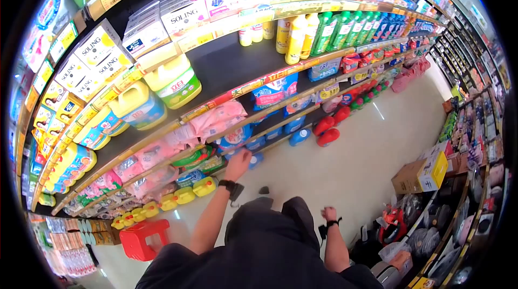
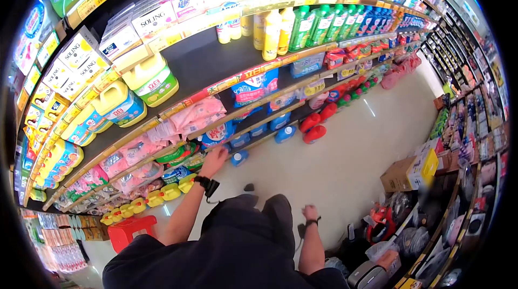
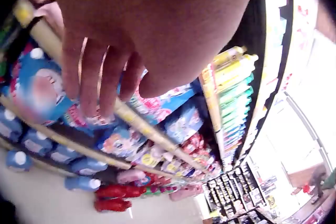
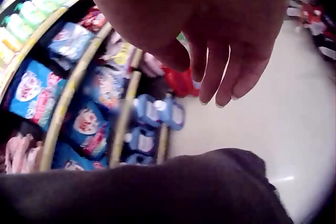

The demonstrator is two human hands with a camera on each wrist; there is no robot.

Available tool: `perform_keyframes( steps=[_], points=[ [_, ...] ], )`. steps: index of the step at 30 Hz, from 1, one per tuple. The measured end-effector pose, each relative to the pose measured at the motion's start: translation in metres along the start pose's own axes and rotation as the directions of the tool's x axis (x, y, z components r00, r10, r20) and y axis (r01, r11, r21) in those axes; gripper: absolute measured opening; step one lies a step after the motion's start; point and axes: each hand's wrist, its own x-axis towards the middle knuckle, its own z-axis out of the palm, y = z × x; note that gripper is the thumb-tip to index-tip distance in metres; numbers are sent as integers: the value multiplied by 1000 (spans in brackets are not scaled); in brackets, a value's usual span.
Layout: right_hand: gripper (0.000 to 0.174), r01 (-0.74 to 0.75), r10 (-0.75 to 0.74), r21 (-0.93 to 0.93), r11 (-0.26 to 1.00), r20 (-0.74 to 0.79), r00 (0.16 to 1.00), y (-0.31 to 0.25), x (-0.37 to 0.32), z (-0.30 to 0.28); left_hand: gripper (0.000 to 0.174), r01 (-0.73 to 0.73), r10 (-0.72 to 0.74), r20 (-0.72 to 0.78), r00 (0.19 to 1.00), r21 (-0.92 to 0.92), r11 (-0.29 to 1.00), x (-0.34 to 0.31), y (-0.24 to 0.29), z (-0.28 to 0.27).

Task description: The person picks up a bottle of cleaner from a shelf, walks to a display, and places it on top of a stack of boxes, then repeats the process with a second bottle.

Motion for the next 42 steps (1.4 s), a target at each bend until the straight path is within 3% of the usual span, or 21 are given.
perform_keyframes(
  steps=[1,2,3,5,6,7,9,11,16,17,19,21,22,23,26,29,30,36,40,42],
  points=[
    [20,203,-208,-102,974,-34,978,-22,25,29,23,-11,10,-9,1000,-44,999,20,18,-9],
    [24,309,-311,47,950,31,950,-77,15,57,22,-26,24,-19,1000,-82,996,41,33,-18],
    [28,376,-372,-61,925,70,926,-137,2,85,22,-71,65,-59,996,-108,992,59,49,-29],
    [29,581,-559,-84,810,192,807,-237,-22,137,20,-166,144,-140,980,-155,974,93,80,-47],
    [28,650,-629,3,760,259,733,-283,-35,162,19,-188,159,-174,972,-169,967,113,90,-56],
    [28,705,-692,95,703,317,648,-328,-53,183,18,-208,170,-208,963,-183,961,131,99,-63],
    [25,789,-727,87,608,459,510,-416,-87,213,17,-224,168,-271,948,-189,956,163,116,-78],
    [24,821,-781,181,541,472,410,-497,-141,229,17,-221,155,-334,930,-171,960,190,130,-94],
    [33,880,-866,312,358,464,187,-617,-147,285,18,-220,182,-389,903,-56,974,263,137,-118],
    [38,875,-891,367,316,431,141,-633,-144,295,18,-221,197,-405,893,-13,975,279,136,-122],
    [44,858,-878,369,357,445,174,-660,-139,310,23,-263,244,-443,863,18,965,318,126,-131],
    [49,859,-879,369,356,443,174,-675,-141,314,27,-97,136,-403,905,117,988,349,129,-141],
    [52,860,-880,366,355,441,175,-681,-140,315,31,-303,336,-460,822,145,942,375,103,-138],
    [54,858,-875,371,356,455,166,-686,-137,314,31,-343,429,-456,780,262,902,386,107,-140],
    [61,851,-874,400,341,467,131,-695,-121,316,32,-157,319,-393,862,392,907,409,104,-146],
    [59,861,-904,430,271,420,75,-713,-109,324,32,-66,259,-385,886,446,892,431,97,-147],
    [60,828,-866,430,361,483,127,-718,-109,324,32,-42,243,-388,889,459,888,435,94,-146],
    [61,845,-918,506,170,393,-51,-722,-78,380,33,71,156,-404,902,493,867,443,81,-140],
    [55,825,-834,454,338,550,39,-718,-75,390,33,115,125,-420,899,502,857,435,77,-138],
    [48,818,-836,470,332,549,24,-714,-73,389,34,132,112,-433,895,494,860,423,76,-135]
  ],
)
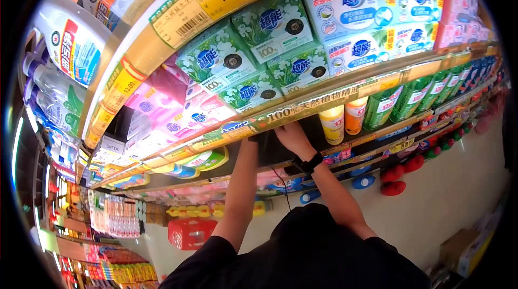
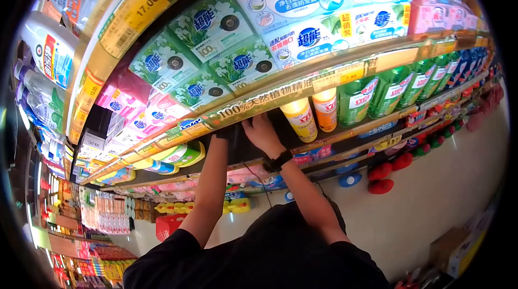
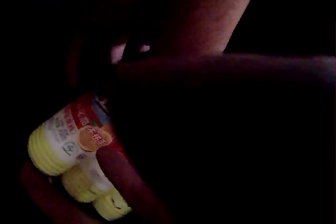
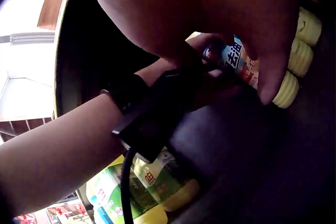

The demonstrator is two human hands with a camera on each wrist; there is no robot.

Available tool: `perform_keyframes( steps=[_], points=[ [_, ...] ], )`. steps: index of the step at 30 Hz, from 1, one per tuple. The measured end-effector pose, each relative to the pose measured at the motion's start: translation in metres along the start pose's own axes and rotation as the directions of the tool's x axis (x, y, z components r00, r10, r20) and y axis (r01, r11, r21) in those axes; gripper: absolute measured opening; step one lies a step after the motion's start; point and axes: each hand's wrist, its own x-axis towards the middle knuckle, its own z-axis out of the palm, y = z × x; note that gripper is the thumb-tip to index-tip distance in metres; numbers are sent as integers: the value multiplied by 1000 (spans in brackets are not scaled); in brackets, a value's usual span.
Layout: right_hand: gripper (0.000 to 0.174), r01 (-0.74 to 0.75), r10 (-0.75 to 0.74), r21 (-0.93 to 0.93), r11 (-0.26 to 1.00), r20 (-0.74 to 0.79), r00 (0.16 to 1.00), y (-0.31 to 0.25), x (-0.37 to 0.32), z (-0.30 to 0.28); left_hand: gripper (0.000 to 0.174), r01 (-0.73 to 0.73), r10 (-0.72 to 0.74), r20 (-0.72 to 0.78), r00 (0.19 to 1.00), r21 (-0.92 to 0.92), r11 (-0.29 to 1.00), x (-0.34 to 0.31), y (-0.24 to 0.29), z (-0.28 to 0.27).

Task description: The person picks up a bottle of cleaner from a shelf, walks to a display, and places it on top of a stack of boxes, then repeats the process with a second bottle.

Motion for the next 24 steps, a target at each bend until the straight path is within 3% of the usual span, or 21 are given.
perform_keyframes(
  steps=[2,9,11,12,15,19,22,24],
  points=[
    [38,78,-78,-5,997,-43,996,-9,1,-8,34,14,-14,-9,1000,-21,1000,-15,0,-2],
    [39,182,-193,-137,974,-74,978,17,-1,-2,36,37,-50,-33,998,-312,949,-84,41,-31],
    [40,165,-178,-143,976,-84,981,26,0,1,36,120,-169,-34,985,-569,813,-92,71,-42],
    [46,128,-134,-91,988,-60,989,31,2,3,37,147,-210,-34,977,-608,780,-95,91,-55],
    [51,124,-123,-68,990,13,992,29,1,1,38,71,-149,-95,984,-557,827,-108,125,-83],
    [57,175,-175,-42,984,-2,985,3,-13,-4,40,114,-237,-141,961,-581,806,-129,130,-94],
    [59,-113,85,97,989,248,965,-19,-19,-22,50,143,-320,-160,934,-653,744,-143,135,-104],
    [60,-86,59,67,994,326,944,-27,-18,-31,55,214,-393,-109,913,-691,690,-158,129,-108]
  ],
)
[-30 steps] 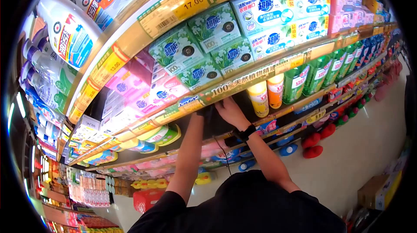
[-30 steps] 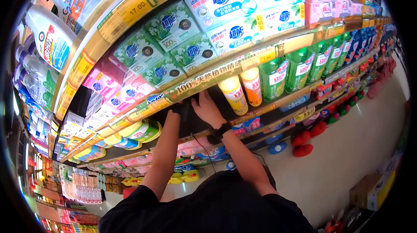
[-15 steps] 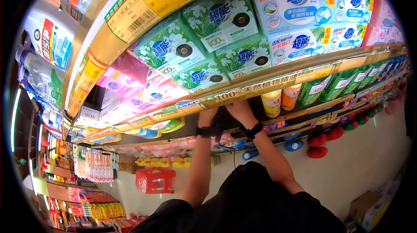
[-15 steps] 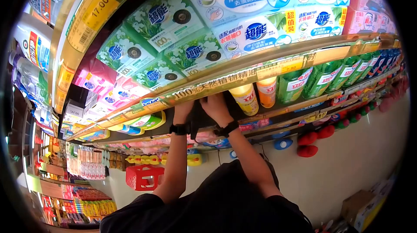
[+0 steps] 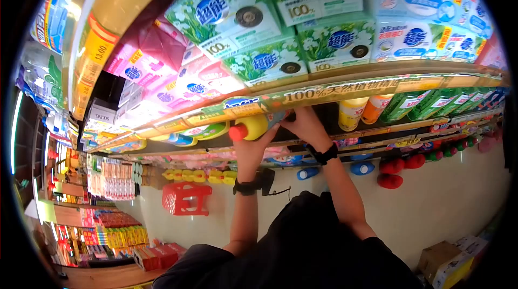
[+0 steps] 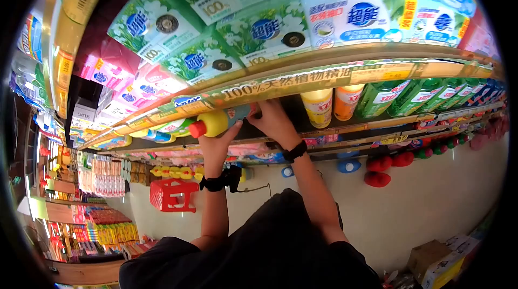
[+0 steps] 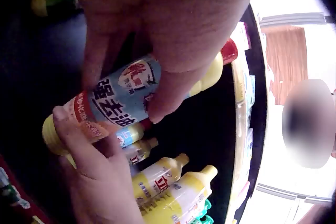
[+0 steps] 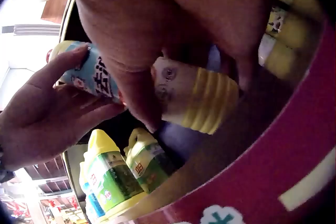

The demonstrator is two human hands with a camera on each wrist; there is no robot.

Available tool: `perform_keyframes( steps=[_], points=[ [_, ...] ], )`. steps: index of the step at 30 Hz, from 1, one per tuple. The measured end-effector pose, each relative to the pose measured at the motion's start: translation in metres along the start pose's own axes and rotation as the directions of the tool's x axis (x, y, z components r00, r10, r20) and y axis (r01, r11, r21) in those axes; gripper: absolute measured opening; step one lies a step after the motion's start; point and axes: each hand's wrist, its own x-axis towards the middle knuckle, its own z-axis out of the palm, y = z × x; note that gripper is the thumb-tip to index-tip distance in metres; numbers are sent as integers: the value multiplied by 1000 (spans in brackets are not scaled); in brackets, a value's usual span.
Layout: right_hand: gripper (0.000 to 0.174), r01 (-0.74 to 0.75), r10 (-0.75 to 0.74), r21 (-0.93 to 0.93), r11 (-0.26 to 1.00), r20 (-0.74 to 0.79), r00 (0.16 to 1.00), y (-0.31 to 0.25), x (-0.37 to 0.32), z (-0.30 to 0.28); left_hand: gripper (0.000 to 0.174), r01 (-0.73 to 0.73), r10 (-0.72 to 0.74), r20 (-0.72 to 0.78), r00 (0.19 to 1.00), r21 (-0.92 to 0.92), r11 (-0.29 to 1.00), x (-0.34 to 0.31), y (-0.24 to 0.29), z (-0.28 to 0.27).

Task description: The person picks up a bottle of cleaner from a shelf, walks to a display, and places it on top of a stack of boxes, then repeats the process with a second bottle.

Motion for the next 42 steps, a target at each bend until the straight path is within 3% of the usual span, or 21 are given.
perform_keyframes(
  steps=[1,2,3,4,5,8,11,12,16,19,22,25,31,33,34,37,42],
  points=[
    [61,16,-15,-16,1000,44,999,0,-1,-1,55,64,-64,5,998,-69,996,-5,1,-4],
    [65,128,-135,-160,979,-33,990,-1,-3,1,55,126,-125,12,992,-136,983,-11,6,-8],
    [70,147,-146,-107,983,17,989,-1,-5,-2,55,189,-188,22,982,-201,961,-18,8,-15],
    [69,210,-211,-152,966,10,977,-17,-8,-5,59,178,-176,21,984,-76,981,-23,4,-23],
    [67,277,-282,-201,939,6,959,-32,-9,-7,60,132,-132,2,991,-86,988,-27,4,-28],
    [62,382,-374,-121,916,82,924,-46,-7,-2,62,30,-37,-39,999,-159,987,-38,19,-38],
    [59,329,-316,-49,943,170,933,-67,-12,11,61,207,-238,-99,966,-254,945,-52,40,-59],
    [60,353,-344,-11,936,196,918,-72,-12,17,51,51,-83,-125,989,-242,969,-57,33,-64],
    [59,362,-366,67,930,285,886,-94,-22,51,50,57,-122,-192,974,-311,949,-78,30,-92],
    [59,235,-264,124,964,353,898,-108,-36,81,52,24,-116,-178,977,-452,892,-91,34,-114],
    [57,281,-296,93,955,314,902,-108,-54,115,51,85,-179,-245,953,-351,933,-119,15,-145],
    [55,222,-258,132,966,424,868,-118,-67,140,53,118,-222,-266,938,-357,927,-149,15,-165],
    [60,16,-80,122,992,540,838,-127,-109,212,52,165,-307,-349,885,-380,910,-207,0,-210],
    [61,-55,-31,131,990,574,818,-130,-128,241,54,113,-298,-420,857,-411,904,-219,-7,-217],
    [64,-98,-35,159,982,671,740,-132,-135,255,56,76,-305,-432,849,-471,879,-223,-4,-220],
    [67,-324,33,252,912,742,669,-131,-170,300,59,-11,-292,-475,830,-538,843,-240,-6,-241],
    [79,-428,-30,309,849,838,545,-141,-213,356,52,-113,-303,-517,800,-627,771,-301,-23,-294]
  ],
)
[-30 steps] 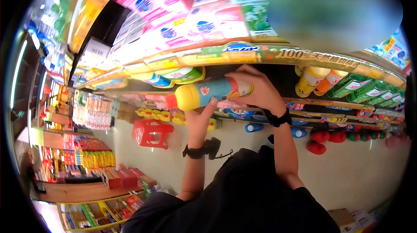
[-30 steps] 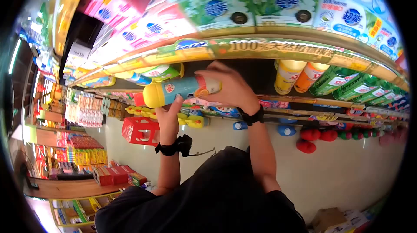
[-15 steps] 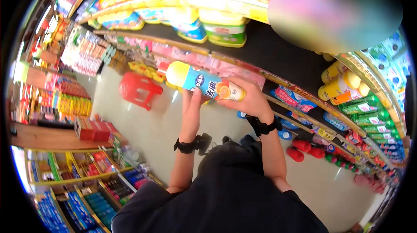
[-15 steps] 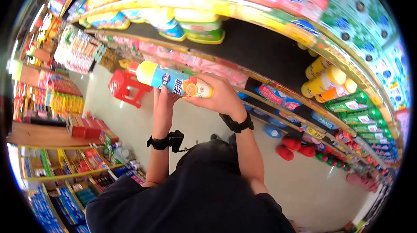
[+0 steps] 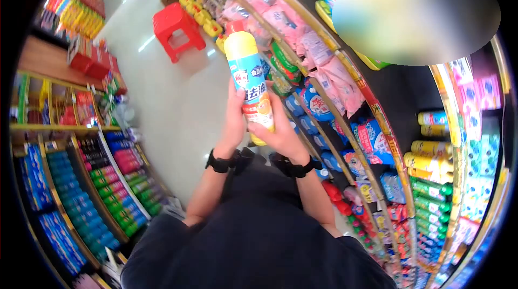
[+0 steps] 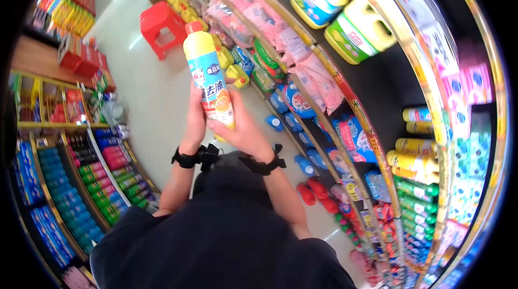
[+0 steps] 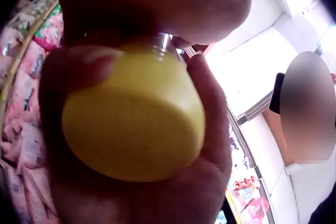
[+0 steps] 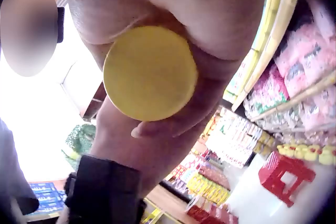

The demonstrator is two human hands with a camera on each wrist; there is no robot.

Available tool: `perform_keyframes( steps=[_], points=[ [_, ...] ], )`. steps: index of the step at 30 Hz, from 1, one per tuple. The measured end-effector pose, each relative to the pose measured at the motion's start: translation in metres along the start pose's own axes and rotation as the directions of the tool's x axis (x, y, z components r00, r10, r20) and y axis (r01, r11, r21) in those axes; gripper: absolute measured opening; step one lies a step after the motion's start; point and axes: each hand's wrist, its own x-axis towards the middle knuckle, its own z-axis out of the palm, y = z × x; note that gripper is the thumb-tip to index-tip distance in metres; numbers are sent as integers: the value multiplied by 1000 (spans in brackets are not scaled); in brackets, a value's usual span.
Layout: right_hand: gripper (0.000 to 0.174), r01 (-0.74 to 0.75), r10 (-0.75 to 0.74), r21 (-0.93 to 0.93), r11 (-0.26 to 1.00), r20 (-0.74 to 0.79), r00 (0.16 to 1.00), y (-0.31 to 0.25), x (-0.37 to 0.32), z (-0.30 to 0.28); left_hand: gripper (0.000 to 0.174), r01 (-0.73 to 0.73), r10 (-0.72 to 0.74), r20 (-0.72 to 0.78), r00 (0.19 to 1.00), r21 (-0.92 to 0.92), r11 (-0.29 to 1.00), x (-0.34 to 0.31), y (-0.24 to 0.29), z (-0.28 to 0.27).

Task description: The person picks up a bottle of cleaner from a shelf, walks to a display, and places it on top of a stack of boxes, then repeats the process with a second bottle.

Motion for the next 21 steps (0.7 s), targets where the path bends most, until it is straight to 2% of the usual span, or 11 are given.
perform_keyframes(
  steps=[2,3,5,6,9,10,13,15,19,21],
  points=[
    [85,-17,18,-17,1000,45,999,15,1,23,50,9,-10,-26,1000,-23,1000,-11,6,-28],
    [86,-9,9,-7,1000,75,997,20,3,33,51,8,-5,-54,999,60,998,-17,12,-39],
    [86,-109,103,37,993,136,985,29,11,45,53,34,-6,-116,993,242,970,-33,31,-58],
    [86,-156,144,63,986,165,976,34,15,52,55,42,1,-154,988,279,959,-41,29,-77],
    [85,-141,137,-6,990,275,952,43,35,64,56,77,31,-311,950,328,942,-60,35,-97],
    [78,-210,194,14,978,322,927,41,40,68,54,103,-5,-322,947,289,952,-66,37,-105],
    [77,-345,288,66,936,416,862,43,59,84,51,139,-63,-395,917,169,976,-78,44,-120],
    [76,-364,302,46,930,463,833,46,73,97,53,126,-56,-480,876,115,985,-77,53,-121],
    [76,-337,283,3,941,535,796,57,108,112,58,70,16,-594,804,122,990,-67,60,-134],
    [75,-337,283,-16,941,578,765,62,132,114,62,94,28,-594,804,173,980,-58,64,-148]
  ],
)
